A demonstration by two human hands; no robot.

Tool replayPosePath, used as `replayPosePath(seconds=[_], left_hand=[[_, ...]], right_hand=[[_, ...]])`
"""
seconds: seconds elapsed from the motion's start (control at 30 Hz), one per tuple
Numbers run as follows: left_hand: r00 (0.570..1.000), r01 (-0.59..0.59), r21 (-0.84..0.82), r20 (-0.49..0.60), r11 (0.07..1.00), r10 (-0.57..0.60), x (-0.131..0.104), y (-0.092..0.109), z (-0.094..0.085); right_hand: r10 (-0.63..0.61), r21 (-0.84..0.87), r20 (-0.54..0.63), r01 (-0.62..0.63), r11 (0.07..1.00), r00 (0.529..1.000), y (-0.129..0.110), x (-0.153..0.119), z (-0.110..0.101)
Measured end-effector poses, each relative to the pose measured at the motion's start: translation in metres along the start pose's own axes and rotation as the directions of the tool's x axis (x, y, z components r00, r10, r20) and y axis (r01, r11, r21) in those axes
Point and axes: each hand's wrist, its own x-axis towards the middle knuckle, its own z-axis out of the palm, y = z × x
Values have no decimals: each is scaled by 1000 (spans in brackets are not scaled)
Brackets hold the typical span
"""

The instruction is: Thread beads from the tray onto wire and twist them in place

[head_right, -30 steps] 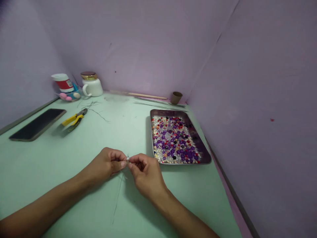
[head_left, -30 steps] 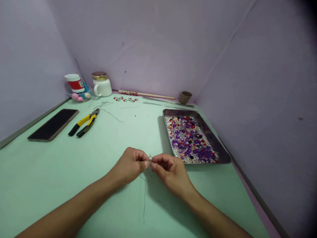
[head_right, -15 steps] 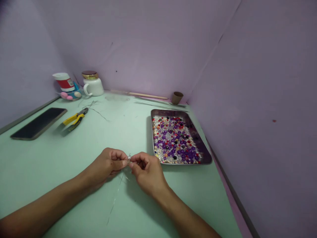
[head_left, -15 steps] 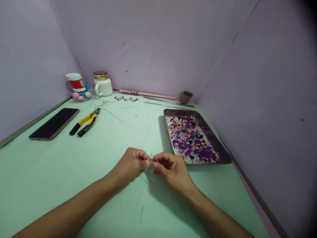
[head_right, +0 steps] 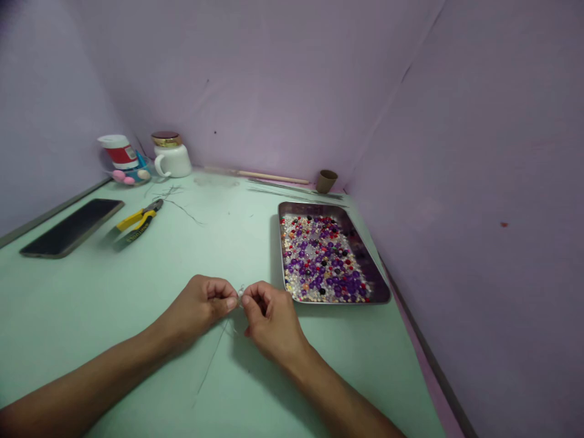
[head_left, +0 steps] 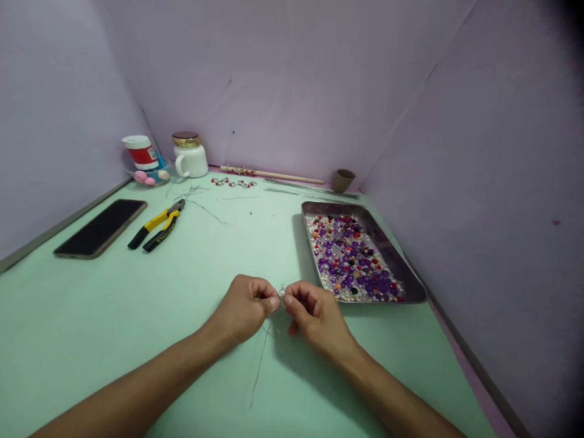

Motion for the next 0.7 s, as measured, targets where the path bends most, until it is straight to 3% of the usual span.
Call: replayPosePath(seconds=[0.17, 0.5, 0.7], left_hand=[[1000, 10, -34, -5, 999, -10, -1, 2, 0], [999, -32, -3, -29, 999, 31, 0, -5, 7], [999, -39, -12, -17, 999, 39, 0, -3, 8]], right_hand=[[-43, 42, 25, 42, 998, 999, 2, 0, -1], [-69, -75, 3, 69, 995, 998, 6, 0, 2], [-28, 28, 2, 28, 999, 1000, 9, 2, 3]])
